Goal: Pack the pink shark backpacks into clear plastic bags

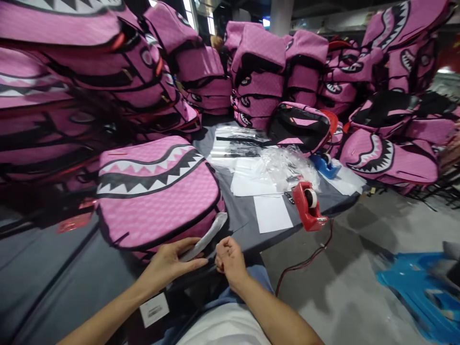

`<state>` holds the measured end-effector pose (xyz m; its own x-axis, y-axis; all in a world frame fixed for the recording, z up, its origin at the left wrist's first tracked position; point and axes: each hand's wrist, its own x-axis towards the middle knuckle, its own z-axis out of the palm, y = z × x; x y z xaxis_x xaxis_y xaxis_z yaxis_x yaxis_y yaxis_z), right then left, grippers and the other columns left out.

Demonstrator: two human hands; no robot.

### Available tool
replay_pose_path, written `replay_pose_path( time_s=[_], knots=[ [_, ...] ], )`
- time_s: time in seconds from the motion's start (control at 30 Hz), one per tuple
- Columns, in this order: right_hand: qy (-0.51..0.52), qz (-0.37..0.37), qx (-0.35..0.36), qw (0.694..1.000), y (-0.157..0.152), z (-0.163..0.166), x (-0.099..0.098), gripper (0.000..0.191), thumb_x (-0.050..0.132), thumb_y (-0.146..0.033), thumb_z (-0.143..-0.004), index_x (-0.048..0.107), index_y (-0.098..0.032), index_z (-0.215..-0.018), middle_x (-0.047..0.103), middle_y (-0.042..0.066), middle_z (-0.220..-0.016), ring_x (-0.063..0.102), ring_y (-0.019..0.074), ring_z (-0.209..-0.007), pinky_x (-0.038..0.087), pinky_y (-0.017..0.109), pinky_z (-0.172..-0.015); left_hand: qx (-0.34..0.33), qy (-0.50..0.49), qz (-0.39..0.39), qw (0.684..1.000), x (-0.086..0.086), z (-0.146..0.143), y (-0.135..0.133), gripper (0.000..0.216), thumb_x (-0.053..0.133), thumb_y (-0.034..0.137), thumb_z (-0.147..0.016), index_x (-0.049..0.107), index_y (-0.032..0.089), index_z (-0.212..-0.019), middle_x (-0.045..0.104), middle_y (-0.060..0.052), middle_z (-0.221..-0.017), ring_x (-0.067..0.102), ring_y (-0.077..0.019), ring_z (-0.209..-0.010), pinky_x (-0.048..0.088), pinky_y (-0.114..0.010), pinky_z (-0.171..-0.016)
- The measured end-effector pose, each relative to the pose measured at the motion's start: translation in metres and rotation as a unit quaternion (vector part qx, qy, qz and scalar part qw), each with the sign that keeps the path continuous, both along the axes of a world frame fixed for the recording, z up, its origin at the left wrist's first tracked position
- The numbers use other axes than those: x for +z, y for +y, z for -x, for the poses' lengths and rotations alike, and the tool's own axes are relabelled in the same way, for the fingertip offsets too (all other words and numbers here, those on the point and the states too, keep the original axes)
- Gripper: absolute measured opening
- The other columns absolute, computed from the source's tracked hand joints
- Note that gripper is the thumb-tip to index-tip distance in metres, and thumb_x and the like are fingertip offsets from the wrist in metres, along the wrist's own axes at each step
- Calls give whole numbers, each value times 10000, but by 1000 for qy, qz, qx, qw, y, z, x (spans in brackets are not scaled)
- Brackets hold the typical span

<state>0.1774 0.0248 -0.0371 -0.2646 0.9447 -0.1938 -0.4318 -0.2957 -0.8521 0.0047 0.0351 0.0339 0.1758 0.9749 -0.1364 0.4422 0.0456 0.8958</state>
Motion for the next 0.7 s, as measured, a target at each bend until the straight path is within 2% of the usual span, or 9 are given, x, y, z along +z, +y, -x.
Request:
replay_pose_path(
  time_s=[0.13,0.33,0.47,0.57,0.7],
  knots=[
    [-69,-51,-2,996,7,23,-10,591,688,-755,-750,419,-233,-808,386,-135,-503,268,44,-415,221,169,-403,16,-5,0,1000,-2,0,-2,484,835,488,-592,763,214,-985,793,-10,-878,750,-267,-835,587,-286,-730],
    [-133,-79,19,988,12,20,-23,542,620,-738,-810,444,-225,-820,448,-109,-535,339,57,-437,257,177,-422,37,-81,10,996,-18,-1,1,473,649,605,-772,761,178,-942,768,-46,-830,722,-235,-747,588,-298,-693],
    [-150,-67,55,985,11,15,-20,520,612,-712,-819,483,-213,-886,562,-60,-635,421,63,-485,277,166,-422,31,-105,45,993,-15,0,4,495,698,614,-736,769,173,-950,778,-57,-896,723,-241,-771,605,-313,-709],
    [-139,-29,81,987,19,19,-12,544,669,-703,-747,507,-212,-916,532,-80,-599,426,63,-455,263,161,-395,32,-122,60,990,-11,1,4,500,728,612,-711,778,175,-948,782,-59,-870,725,-245,-753,610,-316,-693],
    [-127,2,84,988,27,27,-3,598,733,-678,-666,531,-207,-972,538,-93,-560,440,69,-419,256,163,-373,57,-122,28,991,-11,1,2,465,734,591,-716,787,186,-938,778,-52,-828,720,-228,-709,609,-299,-661]
  ],
)
